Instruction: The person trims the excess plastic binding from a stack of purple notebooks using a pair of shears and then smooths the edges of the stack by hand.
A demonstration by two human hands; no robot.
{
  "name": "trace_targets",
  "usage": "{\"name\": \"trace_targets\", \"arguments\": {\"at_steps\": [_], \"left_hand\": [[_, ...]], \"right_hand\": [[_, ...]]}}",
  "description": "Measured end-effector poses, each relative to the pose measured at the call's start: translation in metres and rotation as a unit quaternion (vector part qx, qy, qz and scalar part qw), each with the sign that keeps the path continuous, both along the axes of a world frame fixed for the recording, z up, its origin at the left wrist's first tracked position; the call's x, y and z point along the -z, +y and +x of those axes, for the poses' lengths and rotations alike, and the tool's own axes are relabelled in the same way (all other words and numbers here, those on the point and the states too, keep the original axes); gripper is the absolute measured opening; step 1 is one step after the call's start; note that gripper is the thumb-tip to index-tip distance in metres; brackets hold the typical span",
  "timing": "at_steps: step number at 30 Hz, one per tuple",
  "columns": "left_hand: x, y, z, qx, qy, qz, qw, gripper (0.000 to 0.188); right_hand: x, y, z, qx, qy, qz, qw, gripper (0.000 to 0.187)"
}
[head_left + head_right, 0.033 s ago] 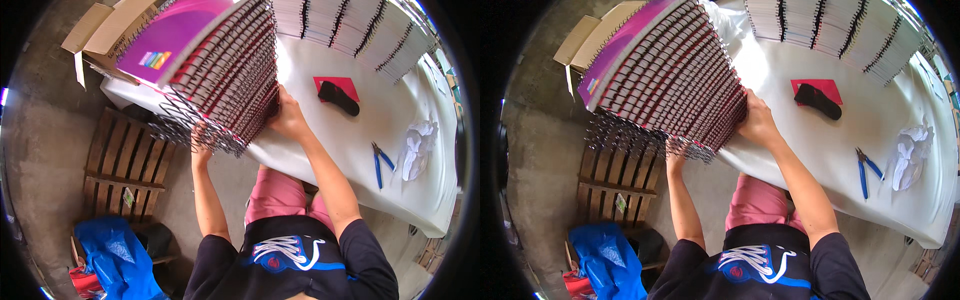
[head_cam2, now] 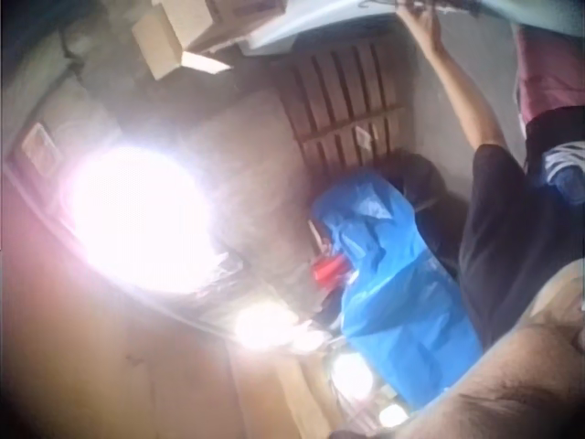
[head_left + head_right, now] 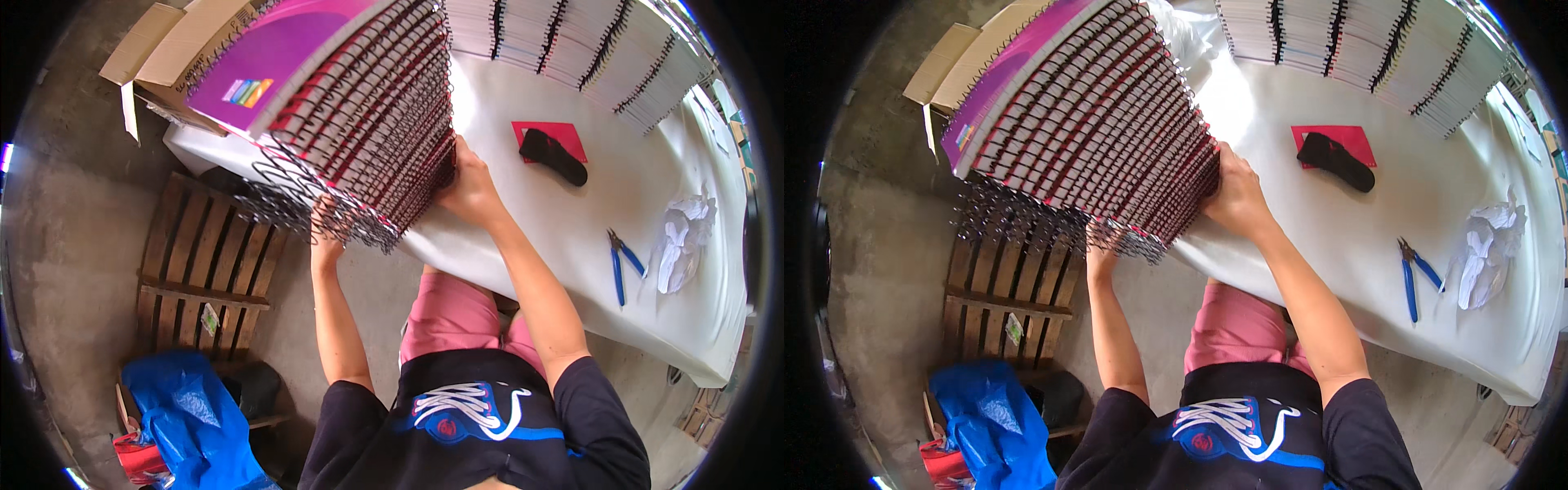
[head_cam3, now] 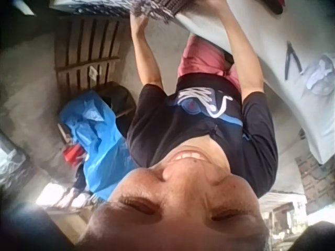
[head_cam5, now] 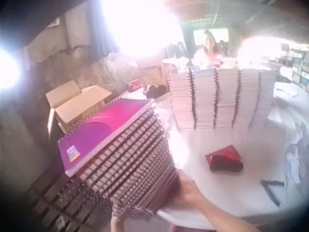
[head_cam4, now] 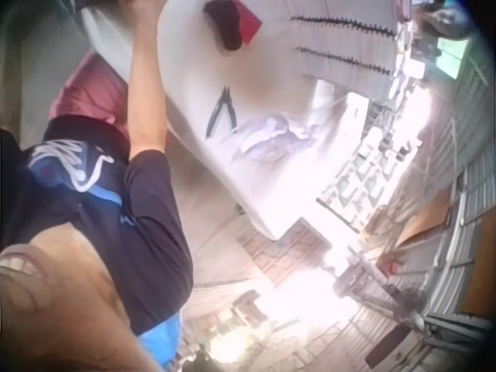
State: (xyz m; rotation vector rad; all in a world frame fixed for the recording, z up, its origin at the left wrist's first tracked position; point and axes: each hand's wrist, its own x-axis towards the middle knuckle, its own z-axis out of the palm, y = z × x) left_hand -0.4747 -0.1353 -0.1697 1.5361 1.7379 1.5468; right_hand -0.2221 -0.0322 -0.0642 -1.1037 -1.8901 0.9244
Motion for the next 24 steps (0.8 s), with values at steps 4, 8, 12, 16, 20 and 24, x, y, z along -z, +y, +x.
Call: {"name": "trace_targets", "arguments": {"at_steps": [4, 8, 12, 16, 20, 24], "left_hand": [[0.018, -0.016, -0.024, -0.118, 0.738, -0.133, 0.651, 0.031], [-0.025, -0.016, -0.018, 0.019, 0.421, -0.020, 0.907, 0.023], [-0.076, 0.001, 0.040, -0.011, -0.426, 0.145, 0.893, 0.033], [-0.070, 0.042, 0.072, 0.002, -0.500, 0.174, 0.848, 0.043], [-0.080, 0.054, 0.092, 0.061, -0.546, 0.148, 0.823, 0.045], [-0.089, 0.055, 0.091, 0.087, -0.546, 0.139, 0.822, 0.047]], "right_hand": [[-0.001, -0.010, -0.001, 0.010, -0.015, 0.000, 1.000, 0.061], [-0.005, -0.002, 0.020, -0.104, 0.068, -0.041, 0.991, 0.091], [0.004, -0.014, 0.024, -0.120, 0.153, 0.001, 0.981, 0.125], [0.007, -0.027, 0.010, 0.018, 0.025, 0.053, 0.998, 0.128], [0.008, -0.027, 0.007, 0.032, 0.040, 0.116, 0.992, 0.100], [0.004, -0.027, 0.008, 0.028, 0.012, 0.055, 0.998, 0.100]]}}
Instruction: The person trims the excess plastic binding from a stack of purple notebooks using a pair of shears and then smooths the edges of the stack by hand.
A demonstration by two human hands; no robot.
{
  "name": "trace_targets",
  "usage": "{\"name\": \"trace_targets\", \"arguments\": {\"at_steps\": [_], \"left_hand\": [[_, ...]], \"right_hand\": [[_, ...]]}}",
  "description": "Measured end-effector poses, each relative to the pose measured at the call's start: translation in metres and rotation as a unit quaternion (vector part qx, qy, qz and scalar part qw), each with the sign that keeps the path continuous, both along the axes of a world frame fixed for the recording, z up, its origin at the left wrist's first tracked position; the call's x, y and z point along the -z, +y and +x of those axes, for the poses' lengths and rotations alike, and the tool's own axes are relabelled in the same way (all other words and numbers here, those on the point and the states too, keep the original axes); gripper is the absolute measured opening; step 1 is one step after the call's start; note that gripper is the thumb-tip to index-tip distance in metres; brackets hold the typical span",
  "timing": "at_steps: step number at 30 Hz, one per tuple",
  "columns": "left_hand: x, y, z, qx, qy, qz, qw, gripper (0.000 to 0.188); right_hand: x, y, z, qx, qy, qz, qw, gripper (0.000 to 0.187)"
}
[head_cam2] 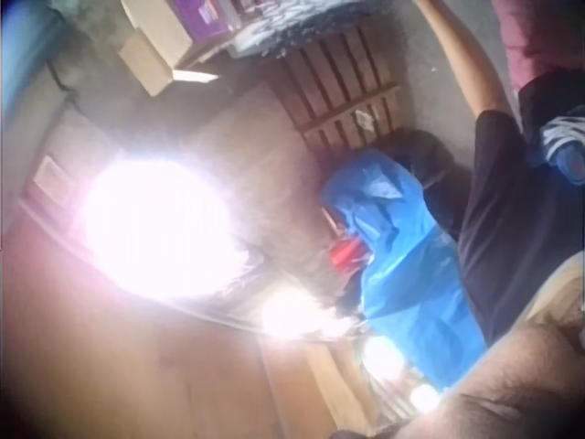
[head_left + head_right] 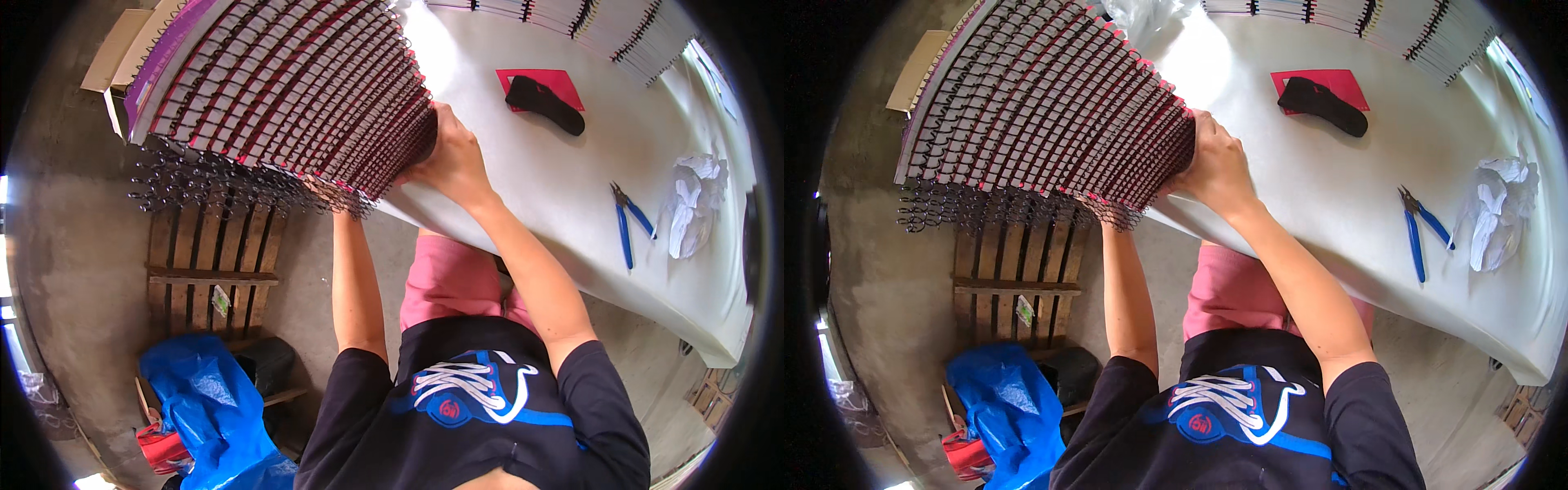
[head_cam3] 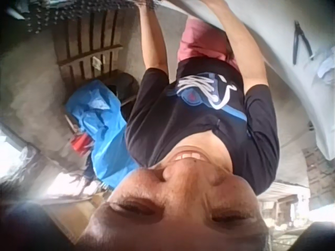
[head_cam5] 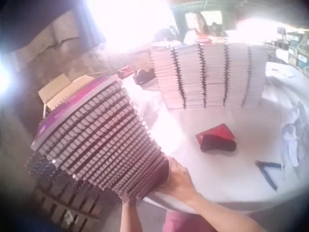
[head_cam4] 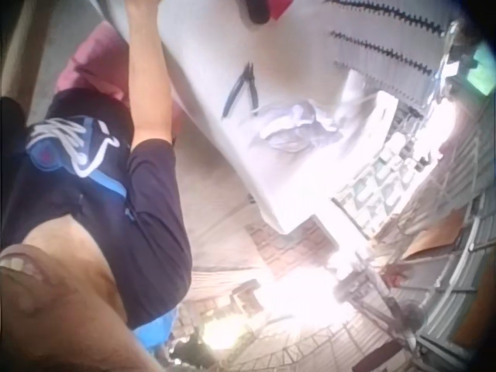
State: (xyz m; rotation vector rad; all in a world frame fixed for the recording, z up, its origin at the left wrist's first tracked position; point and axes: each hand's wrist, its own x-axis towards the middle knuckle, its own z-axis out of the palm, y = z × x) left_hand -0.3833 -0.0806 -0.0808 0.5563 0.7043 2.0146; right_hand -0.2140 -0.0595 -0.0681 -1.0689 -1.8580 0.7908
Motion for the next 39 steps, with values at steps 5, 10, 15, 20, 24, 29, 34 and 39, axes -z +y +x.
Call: {"name": "trace_targets", "arguments": {"at_steps": [5, 10, 15, 20, 24, 29, 34, 39], "left_hand": [[-0.009, -0.003, -0.008, 0.020, 0.014, 0.007, 1.000, 0.049], [-0.018, -0.008, -0.024, 0.031, 0.027, 0.019, 0.999, 0.052], [-0.018, -0.002, -0.019, 0.052, 0.032, 0.013, 0.998, 0.054], [-0.016, -0.002, -0.018, 0.064, 0.036, 0.003, 0.997, 0.057], [-0.018, 0.000, -0.017, 0.071, 0.040, 0.000, 0.997, 0.059], [-0.022, 0.000, -0.015, 0.070, 0.043, 0.004, 0.997, 0.062], [-0.029, -0.002, -0.021, 0.064, 0.044, 0.013, 0.997, 0.064], [-0.028, -0.003, -0.025, 0.065, 0.031, 0.009, 0.997, 0.067]], "right_hand": [[0.003, 0.006, 0.007, -0.048, 0.034, 0.046, 0.997, 0.111], [-0.016, 0.029, 0.014, -0.146, 0.195, -0.079, 0.967, 0.098], [-0.009, 0.029, 0.002, -0.192, 0.275, -0.108, 0.936, 0.076], [-0.009, 0.029, 0.000, -0.150, 0.262, -0.072, 0.951, 0.074], [-0.002, 0.030, 0.001, -0.125, 0.230, -0.031, 0.965, 0.073], [-0.006, 0.029, 0.002, -0.118, 0.187, -0.028, 0.975, 0.083], [-0.009, 0.026, 0.001, -0.115, 0.223, 0.016, 0.968, 0.098], [-0.017, 0.023, 0.001, -0.129, 0.222, -0.006, 0.966, 0.092]]}}
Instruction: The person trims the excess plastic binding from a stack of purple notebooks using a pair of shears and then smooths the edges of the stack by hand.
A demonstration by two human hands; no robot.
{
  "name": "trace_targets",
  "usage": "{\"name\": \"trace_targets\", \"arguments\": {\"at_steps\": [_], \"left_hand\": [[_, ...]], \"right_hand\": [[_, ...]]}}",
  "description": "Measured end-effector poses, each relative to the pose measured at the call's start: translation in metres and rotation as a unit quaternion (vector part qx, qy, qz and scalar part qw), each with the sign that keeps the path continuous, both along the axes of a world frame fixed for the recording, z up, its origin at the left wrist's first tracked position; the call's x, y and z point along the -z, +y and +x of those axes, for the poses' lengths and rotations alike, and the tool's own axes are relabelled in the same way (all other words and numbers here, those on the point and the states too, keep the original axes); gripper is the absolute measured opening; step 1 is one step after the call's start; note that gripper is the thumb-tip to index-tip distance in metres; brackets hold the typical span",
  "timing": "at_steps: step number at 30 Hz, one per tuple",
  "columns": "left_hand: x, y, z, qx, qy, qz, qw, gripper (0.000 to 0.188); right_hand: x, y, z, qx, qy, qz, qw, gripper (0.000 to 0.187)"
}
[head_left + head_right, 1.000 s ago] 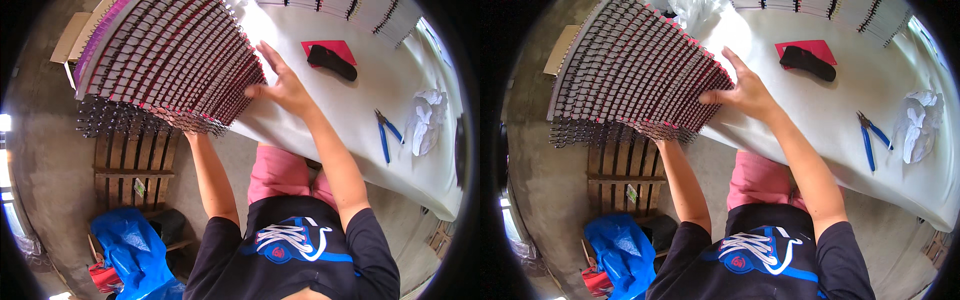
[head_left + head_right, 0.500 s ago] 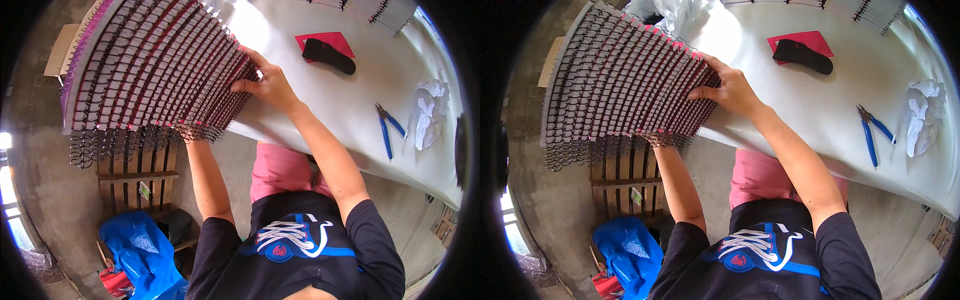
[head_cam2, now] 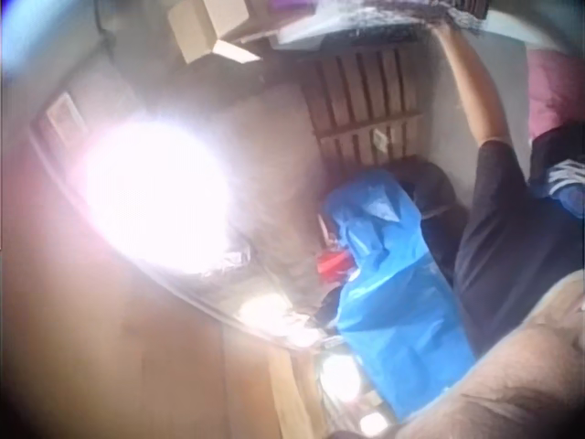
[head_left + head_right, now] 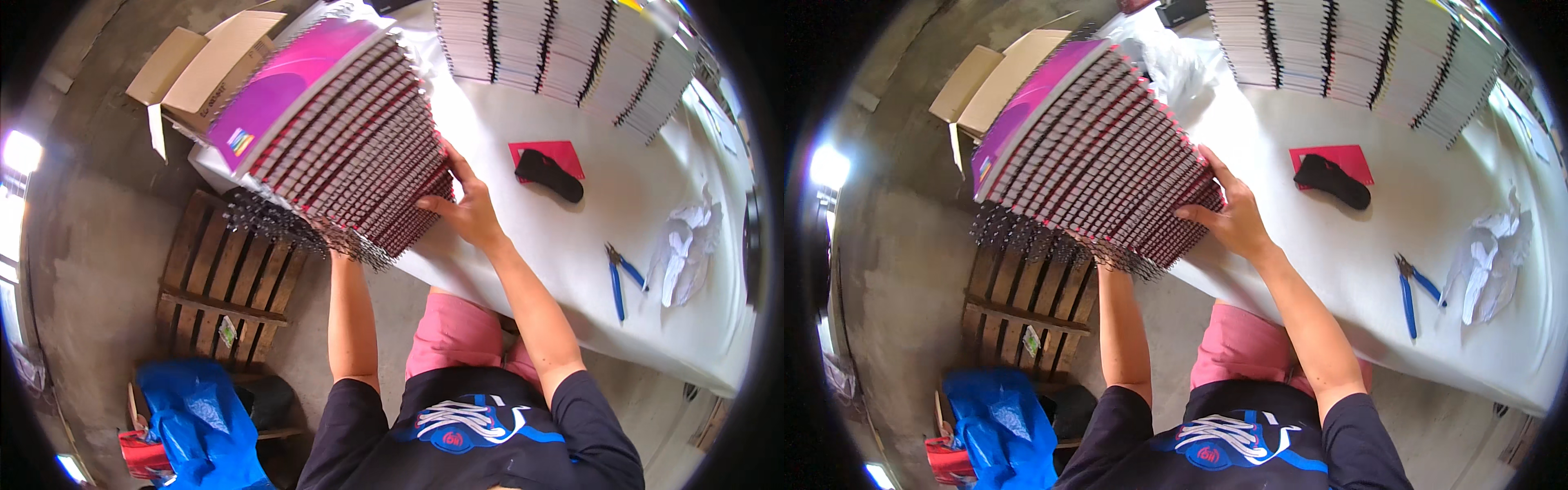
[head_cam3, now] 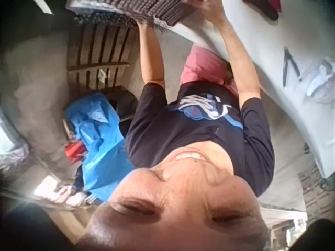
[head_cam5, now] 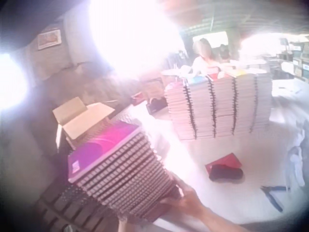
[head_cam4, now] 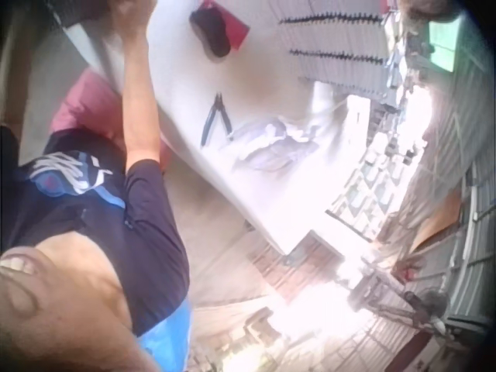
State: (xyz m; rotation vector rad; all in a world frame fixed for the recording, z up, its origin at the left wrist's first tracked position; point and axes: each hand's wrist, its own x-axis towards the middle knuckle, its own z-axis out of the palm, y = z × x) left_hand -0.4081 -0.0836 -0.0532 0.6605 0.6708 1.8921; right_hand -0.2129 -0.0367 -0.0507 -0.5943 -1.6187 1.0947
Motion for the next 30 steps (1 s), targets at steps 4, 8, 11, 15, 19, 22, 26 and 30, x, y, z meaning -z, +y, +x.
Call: {"name": "trace_targets", "arguments": {"at_steps": [4, 8, 11, 15, 19, 22, 26, 30], "left_hand": [[0.000, 0.000, 0.005, 0.002, -0.002, -0.002, 1.000, 0.069], [-0.003, 0.002, 0.006, -0.002, -0.007, 0.002, 1.000, 0.072], [-0.008, 0.005, 0.006, -0.008, -0.003, 0.008, 1.000, 0.073], [-0.019, 0.008, 0.008, -0.026, 0.010, 0.018, 0.999, 0.076], [-0.019, 0.003, -0.003, -0.133, 0.073, 0.001, 0.988, 0.078], [0.003, -0.027, -0.021, -0.339, 0.165, -0.033, 0.926, 0.070], [0.087, -0.079, 0.015, -0.239, 0.104, -0.242, 0.935, 0.049], [0.117, -0.098, 0.124, 0.039, -0.065, -0.305, 0.949, 0.063]], "right_hand": [[0.003, 0.001, 0.001, 0.056, -0.058, 0.061, 0.995, 0.082], [0.001, 0.001, 0.003, 0.002, 0.025, -0.007, 1.000, 0.069], [0.005, 0.001, 0.003, 0.017, 0.045, -0.039, 0.998, 0.044], [0.010, 0.005, 0.002, 0.039, 0.060, -0.024, 0.997, 0.035], [-0.006, -0.020, -0.009, 0.160, 0.028, 0.049, 0.986, 0.033], [0.033, -0.080, 0.017, 0.117, 0.071, 0.154, 0.979, 0.023], [0.078, -0.130, 0.062, -0.339, -0.239, 0.135, 0.900, 0.034], [0.151, -0.095, 0.086, -0.027, -0.247, -0.068, 0.966, 0.040]]}}
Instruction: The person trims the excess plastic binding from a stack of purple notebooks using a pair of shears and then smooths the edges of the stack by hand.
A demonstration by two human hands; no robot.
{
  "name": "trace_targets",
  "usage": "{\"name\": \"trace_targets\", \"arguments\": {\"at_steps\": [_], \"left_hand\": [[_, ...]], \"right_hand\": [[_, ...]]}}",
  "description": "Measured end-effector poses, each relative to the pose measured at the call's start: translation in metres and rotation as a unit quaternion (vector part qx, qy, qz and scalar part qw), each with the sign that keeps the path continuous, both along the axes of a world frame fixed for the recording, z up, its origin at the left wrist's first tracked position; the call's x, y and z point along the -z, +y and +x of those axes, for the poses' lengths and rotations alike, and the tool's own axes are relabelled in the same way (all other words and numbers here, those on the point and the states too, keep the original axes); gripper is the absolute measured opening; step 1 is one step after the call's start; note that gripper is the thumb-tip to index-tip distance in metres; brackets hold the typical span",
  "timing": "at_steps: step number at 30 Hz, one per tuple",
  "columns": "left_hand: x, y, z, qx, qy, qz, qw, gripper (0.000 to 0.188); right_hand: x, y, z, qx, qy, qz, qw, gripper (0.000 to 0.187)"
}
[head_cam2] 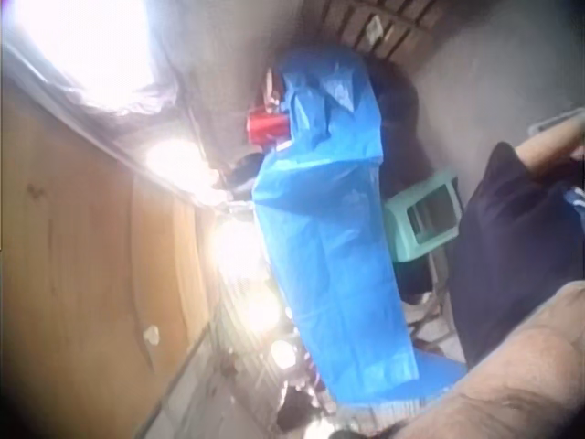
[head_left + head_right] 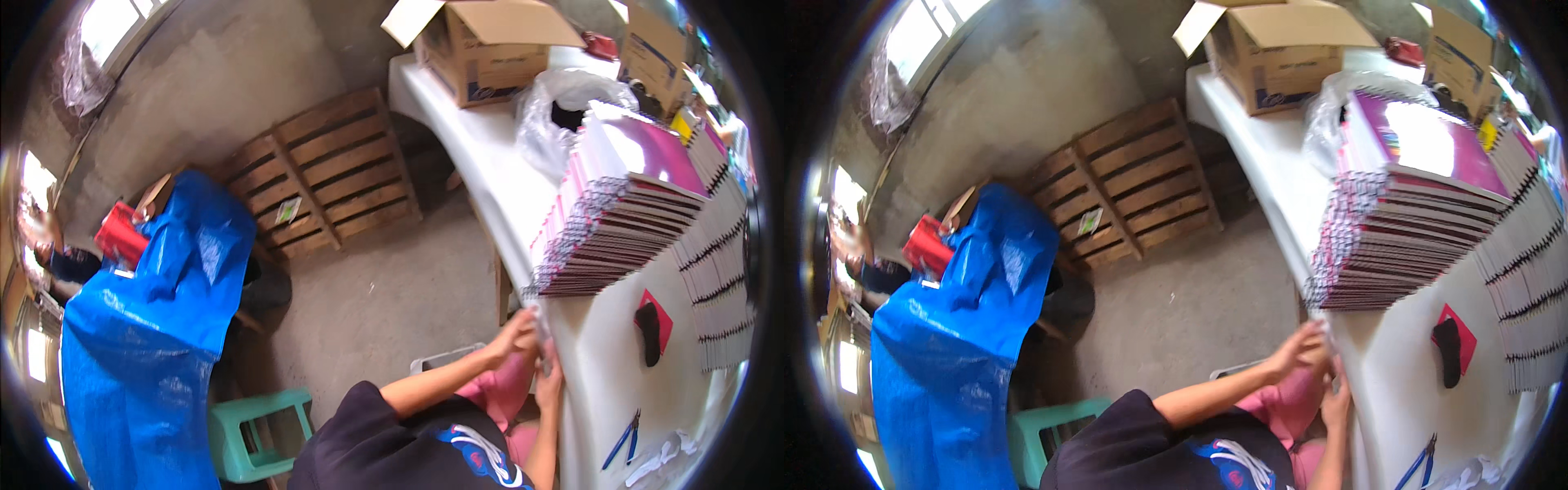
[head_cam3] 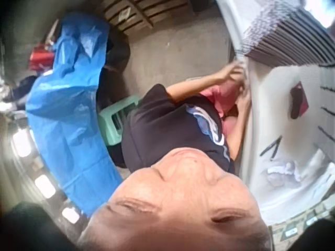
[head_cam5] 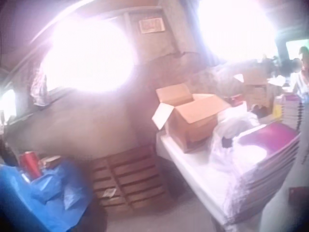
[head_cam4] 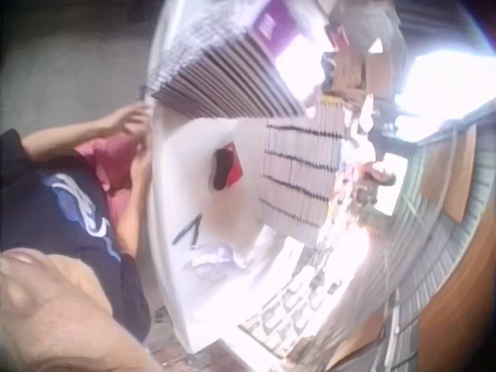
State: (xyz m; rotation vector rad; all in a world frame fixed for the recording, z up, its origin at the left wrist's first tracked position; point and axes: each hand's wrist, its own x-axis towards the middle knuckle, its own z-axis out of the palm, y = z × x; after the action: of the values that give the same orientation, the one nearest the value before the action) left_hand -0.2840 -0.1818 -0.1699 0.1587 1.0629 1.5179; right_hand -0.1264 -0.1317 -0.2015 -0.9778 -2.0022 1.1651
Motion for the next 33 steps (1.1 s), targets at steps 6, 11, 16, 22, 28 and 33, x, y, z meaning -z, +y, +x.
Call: {"name": "trace_targets", "arguments": {"at_steps": [6, 11, 16, 22, 28, 33], "left_hand": [[-0.005, 0.019, 0.045, -0.004, -0.065, 0.127, 0.990, 0.080], [-0.032, 0.041, 0.041, 0.018, -0.046, 0.176, 0.983, 0.080], [-0.006, 0.042, 0.042, -0.070, 0.085, 0.107, 0.988, 0.083], [-0.034, 0.038, 0.039, 0.007, 0.006, 0.024, 1.000, 0.080], [0.026, -0.006, -0.025, -0.020, 0.156, -0.024, 0.987, 0.044], [0.087, 0.004, -0.021, 0.261, 0.182, -0.021, 0.948, 0.045]], "right_hand": [[-0.019, 0.021, 0.013, 0.075, -0.099, 0.075, 0.989, 0.041], [-0.024, 0.026, 0.031, 0.083, -0.164, 0.091, 0.979, 0.041], [-0.025, 0.014, 0.037, 0.052, -0.208, 0.092, 0.972, 0.042], [-0.013, 0.008, 0.055, 0.045, -0.234, 0.094, 0.967, 0.043], [-0.009, 0.008, 0.052, 0.034, -0.267, 0.094, 0.959, 0.043], [-0.012, 0.012, 0.047, 0.026, -0.298, 0.089, 0.950, 0.044]]}}
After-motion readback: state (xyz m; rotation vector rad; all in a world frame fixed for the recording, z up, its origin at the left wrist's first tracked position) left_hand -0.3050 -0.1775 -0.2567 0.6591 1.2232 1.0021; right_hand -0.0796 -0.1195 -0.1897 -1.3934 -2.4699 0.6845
